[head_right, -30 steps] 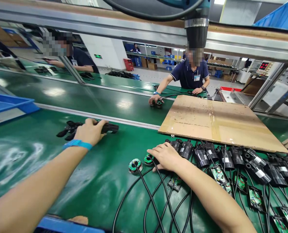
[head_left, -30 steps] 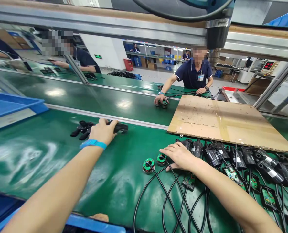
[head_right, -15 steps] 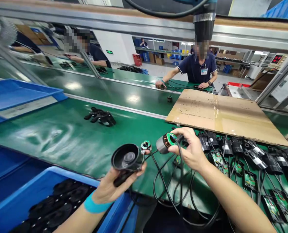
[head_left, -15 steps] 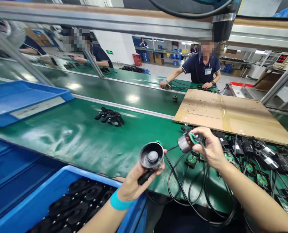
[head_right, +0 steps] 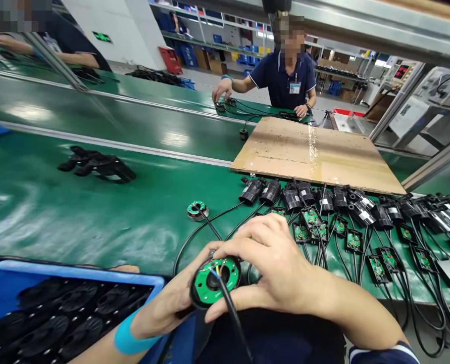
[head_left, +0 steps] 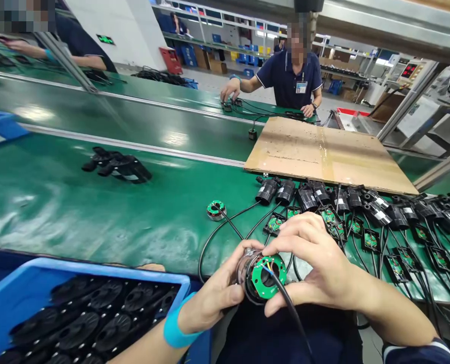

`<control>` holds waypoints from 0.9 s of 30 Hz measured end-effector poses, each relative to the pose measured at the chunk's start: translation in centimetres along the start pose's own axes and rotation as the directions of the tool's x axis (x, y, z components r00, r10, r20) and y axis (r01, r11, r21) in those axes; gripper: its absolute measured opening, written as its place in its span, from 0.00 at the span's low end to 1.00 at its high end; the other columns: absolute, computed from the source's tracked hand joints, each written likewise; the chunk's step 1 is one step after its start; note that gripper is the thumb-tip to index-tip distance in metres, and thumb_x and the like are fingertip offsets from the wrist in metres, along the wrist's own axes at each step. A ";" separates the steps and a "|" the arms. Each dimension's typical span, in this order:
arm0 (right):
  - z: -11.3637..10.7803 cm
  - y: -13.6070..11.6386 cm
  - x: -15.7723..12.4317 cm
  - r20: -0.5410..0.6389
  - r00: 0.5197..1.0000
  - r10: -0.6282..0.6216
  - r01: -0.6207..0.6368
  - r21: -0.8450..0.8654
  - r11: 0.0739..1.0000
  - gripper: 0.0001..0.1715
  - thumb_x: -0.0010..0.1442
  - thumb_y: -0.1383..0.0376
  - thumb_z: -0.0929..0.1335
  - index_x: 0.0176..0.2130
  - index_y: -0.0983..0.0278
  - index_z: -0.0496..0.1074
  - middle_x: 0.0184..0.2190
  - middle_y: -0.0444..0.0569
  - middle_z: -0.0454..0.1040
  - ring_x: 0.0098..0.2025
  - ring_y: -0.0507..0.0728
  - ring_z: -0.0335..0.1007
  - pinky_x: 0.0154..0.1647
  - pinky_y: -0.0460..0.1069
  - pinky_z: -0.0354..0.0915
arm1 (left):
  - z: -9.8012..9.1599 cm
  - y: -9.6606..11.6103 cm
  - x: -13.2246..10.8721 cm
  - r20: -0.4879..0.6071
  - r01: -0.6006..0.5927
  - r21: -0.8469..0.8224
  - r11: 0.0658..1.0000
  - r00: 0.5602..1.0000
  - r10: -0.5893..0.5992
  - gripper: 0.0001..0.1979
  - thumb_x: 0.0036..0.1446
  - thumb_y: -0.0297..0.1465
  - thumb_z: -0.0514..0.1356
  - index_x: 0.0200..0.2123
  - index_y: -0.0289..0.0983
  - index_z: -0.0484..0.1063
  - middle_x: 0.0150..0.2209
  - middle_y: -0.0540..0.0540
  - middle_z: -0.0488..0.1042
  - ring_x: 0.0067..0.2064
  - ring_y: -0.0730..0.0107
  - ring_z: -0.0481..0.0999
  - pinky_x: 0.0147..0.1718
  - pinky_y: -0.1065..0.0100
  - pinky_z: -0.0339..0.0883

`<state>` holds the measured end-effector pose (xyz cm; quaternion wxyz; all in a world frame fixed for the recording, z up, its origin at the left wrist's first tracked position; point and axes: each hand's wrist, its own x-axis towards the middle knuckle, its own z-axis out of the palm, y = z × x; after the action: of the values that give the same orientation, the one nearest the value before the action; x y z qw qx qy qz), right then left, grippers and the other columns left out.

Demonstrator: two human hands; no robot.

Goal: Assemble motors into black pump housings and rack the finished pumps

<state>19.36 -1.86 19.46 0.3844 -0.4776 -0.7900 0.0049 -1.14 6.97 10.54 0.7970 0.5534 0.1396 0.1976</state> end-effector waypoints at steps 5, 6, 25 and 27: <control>0.5 0.4 -1.8 -0.040 0.997 0.071 -0.064 0.148 0.987 0.27 0.59 0.49 0.77 0.48 0.61 0.69 0.42 0.47 0.78 0.46 0.54 0.74 0.52 0.52 0.67 | 0.6 -1.7 0.0 -0.020 0.055 -0.153 0.987 0.998 -0.059 0.36 0.51 0.54 0.67 0.59 0.45 0.68 0.56 0.43 0.72 0.53 0.51 0.73 0.50 0.57 0.68; 0.9 0.5 -2.3 -0.057 0.996 0.076 -0.067 0.141 0.988 0.28 0.59 0.48 0.76 0.48 0.61 0.68 0.43 0.47 0.78 0.47 0.54 0.74 0.52 0.52 0.68 | 0.8 -2.0 0.0 -0.021 0.064 -0.168 0.984 0.997 -0.069 0.36 0.51 0.54 0.68 0.59 0.46 0.68 0.57 0.43 0.72 0.56 0.49 0.73 0.51 0.57 0.68; -1.6 2.4 -12.5 -0.547 0.736 0.398 -0.415 0.100 0.904 0.41 0.62 0.49 0.73 0.66 0.57 0.58 0.54 0.57 0.75 0.56 0.65 0.76 0.59 0.63 0.73 | 0.9 -4.7 5.2 -0.330 -0.131 0.534 0.835 0.877 0.349 0.21 0.61 0.49 0.62 0.49 0.41 0.69 0.49 0.40 0.76 0.41 0.63 0.79 0.45 0.60 0.75; 0.6 4.1 -13.6 -0.330 0.842 0.427 -0.448 0.014 0.894 0.37 0.63 0.53 0.74 0.65 0.58 0.62 0.55 0.56 0.76 0.56 0.63 0.76 0.58 0.58 0.73 | 0.9 -4.8 5.5 -0.338 -0.151 0.544 0.825 0.861 0.381 0.21 0.61 0.49 0.62 0.49 0.41 0.69 0.48 0.41 0.77 0.40 0.63 0.79 0.44 0.60 0.76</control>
<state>25.43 -9.74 9.29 0.4824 -0.6514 -0.5855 -0.0112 4.88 7.28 6.37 0.5383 0.6964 0.2784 0.3844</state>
